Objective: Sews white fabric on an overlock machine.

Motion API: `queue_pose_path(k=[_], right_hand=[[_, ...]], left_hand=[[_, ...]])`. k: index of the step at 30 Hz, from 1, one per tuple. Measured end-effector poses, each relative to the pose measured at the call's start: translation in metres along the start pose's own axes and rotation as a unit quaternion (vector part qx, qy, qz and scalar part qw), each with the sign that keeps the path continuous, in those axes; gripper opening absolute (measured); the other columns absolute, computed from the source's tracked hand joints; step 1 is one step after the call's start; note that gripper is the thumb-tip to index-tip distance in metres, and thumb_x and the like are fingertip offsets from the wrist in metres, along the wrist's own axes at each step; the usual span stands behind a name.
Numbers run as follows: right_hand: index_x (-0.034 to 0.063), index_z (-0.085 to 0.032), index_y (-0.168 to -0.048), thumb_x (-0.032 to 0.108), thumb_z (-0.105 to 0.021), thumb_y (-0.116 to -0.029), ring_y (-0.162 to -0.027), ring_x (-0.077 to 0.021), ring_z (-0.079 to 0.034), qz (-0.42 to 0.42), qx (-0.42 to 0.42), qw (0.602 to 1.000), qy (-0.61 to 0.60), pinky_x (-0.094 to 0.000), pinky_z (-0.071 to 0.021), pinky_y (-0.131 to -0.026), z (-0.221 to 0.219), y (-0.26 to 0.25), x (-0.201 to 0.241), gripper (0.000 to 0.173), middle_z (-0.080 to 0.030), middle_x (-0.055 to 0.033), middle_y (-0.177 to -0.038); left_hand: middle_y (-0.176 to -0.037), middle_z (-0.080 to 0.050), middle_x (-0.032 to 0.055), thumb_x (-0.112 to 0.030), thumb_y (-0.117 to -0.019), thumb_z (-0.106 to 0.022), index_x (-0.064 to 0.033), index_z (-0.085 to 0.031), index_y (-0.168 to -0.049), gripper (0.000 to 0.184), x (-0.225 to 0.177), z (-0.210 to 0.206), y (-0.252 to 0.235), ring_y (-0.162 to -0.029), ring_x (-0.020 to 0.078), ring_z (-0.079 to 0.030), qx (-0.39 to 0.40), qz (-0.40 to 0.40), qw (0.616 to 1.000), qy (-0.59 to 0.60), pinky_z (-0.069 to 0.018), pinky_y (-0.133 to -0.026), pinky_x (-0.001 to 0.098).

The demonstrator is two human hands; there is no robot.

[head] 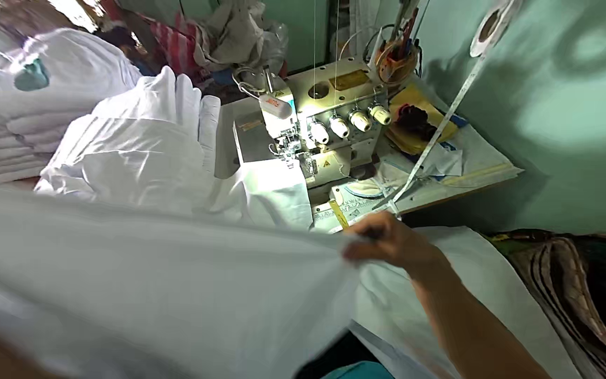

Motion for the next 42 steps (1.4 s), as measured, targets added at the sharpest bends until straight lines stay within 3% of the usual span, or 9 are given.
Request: queue_pose_path(k=[4,8,12,16,24,29,32,37,42], right_hand=[[0.0075,-0.064,-0.075,0.008,-0.075,-0.0863,-0.049,0.0001,-0.049,-0.044,-0.17,0.981,0.087,-0.0187,-0.041,-0.047,0.006,-0.068,-0.034,0.017,-0.056,0.0047,-0.059],[0.0028,-0.071,-0.084,0.012,-0.078,-0.0896,-0.054,-0.0071,-0.051,0.01,-0.157,0.978,0.136,-0.0248,-0.042,-0.051,-0.006,-0.092,-0.032,0.012,-0.062,-0.0036,-0.067],[0.0087,-0.068,-0.082,0.02,-0.078,-0.0881,-0.052,0.002,-0.049,-0.014,-0.222,0.97,0.093,-0.0177,-0.0418,-0.049,0.004,-0.078,-0.062,0.016,-0.058,0.0065,-0.063],[0.0025,-0.069,-0.083,0.011,-0.074,-0.0898,-0.059,0.0003,-0.055,-0.172,-0.218,0.96,0.025,-0.0206,-0.0475,-0.06,-0.003,-0.032,-0.114,0.012,-0.06,0.005,-0.067],[0.0021,-0.069,-0.09,0.001,-0.059,-0.0964,-0.058,0.008,-0.056,-0.168,-0.173,0.968,-0.067,-0.0108,-0.0479,-0.057,-0.026,0.011,-0.095,0.012,-0.066,0.0112,-0.069],[-0.0031,-0.068,-0.073,0.015,-0.077,-0.0851,-0.079,-0.0038,-0.055,-0.087,-0.248,0.955,0.14,-0.0174,-0.0446,-0.071,-0.009,0.004,-0.114,0.024,-0.064,-0.0088,-0.089],[-0.0075,-0.072,-0.083,0.01,-0.069,-0.0922,-0.088,-0.0123,-0.064,-0.12,-0.242,0.949,0.161,-0.0266,-0.0515,-0.081,-0.003,-0.007,-0.122,0.02,-0.07,-0.0186,-0.105],[0.0014,-0.071,-0.08,0.002,-0.076,-0.0861,-0.053,0.0052,-0.051,-0.214,-0.292,0.932,0.005,-0.0135,-0.044,-0.052,0.001,-0.005,-0.136,0.008,-0.065,0.0051,-0.067],[0.006,-0.069,-0.072,-0.005,-0.075,-0.0809,-0.051,0.0043,-0.053,-0.184,-0.349,0.917,-0.063,-0.0139,-0.0456,-0.049,0.001,0.004,-0.14,0.015,-0.067,0.006,-0.067]], left_hand=[[-0.147,-0.037,0.0464,-0.015,-0.101,-0.057,0.0216,-0.036,-0.143,0.06,-0.034,-0.096,-0.148,-0.139,0.0594,-0.036,0.187,-0.254,0.94,-0.13,-0.029,-0.115,0.0635],[-0.149,-0.05,0.0204,-0.014,-0.0817,-0.078,0.0005,-0.049,-0.145,0.071,-0.092,-0.212,-0.03,-0.139,0.0358,-0.048,0.387,-0.371,0.844,-0.006,-0.036,-0.116,0.0573],[-0.096,-0.072,0.0148,-0.004,-0.0947,-0.062,0.0018,-0.072,-0.105,0.015,-0.089,-0.268,0.011,-0.094,0.0294,-0.07,0.415,-0.446,0.791,0.055,-0.0453,-0.097,0.0599],[-0.086,-0.068,0.0137,-0.004,-0.0998,-0.057,0.0034,-0.07,-0.097,0.015,-0.09,-0.27,0.0,-0.079,0.018,-0.066,0.401,-0.427,0.804,0.101,-0.0535,-0.077,0.0309],[-0.063,-0.056,0.0076,-0.015,-0.0951,-0.056,-0.0048,-0.061,-0.078,0.021,-0.114,-0.206,0.051,-0.053,0.0223,-0.057,0.287,-0.585,0.758,0.006,-0.0427,-0.047,0.0336],[-0.079,-0.07,0.017,-0.003,-0.0905,-0.06,0.0034,-0.07,-0.097,0.014,-0.067,-0.235,0.023,-0.065,0.0319,-0.069,0.334,-0.475,0.814,0.005,-0.0531,-0.057,0.0458],[-0.089,-0.068,0.0153,-0.006,-0.0992,-0.058,0.0059,-0.069,-0.1,0.016,-0.048,-0.25,0.004,-0.078,0.0191,-0.065,0.366,-0.379,0.847,0.067,-0.0543,-0.075,0.032],[-0.093,-0.067,0.007,-0.007,-0.1031,-0.056,0.0054,-0.067,-0.104,0.017,-0.039,-0.249,-0.012,-0.082,-0.0033,-0.06,0.365,-0.298,0.873,0.125,-0.0481,-0.077,0.0115],[-0.087,-0.067,0.017,-0.003,-0.1003,-0.058,0.0092,-0.069,-0.096,0.017,-0.088,-0.257,-0.008,-0.082,0.0145,-0.063,0.332,-0.421,0.835,0.125,-0.0495,-0.079,0.0225]])
Point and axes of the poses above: each hand's wrist, its own y-axis away from the middle knuckle, its own z-axis out of the back of the hand, x = y × z, the point moved 8 cm from there along -y, towards the middle knuckle
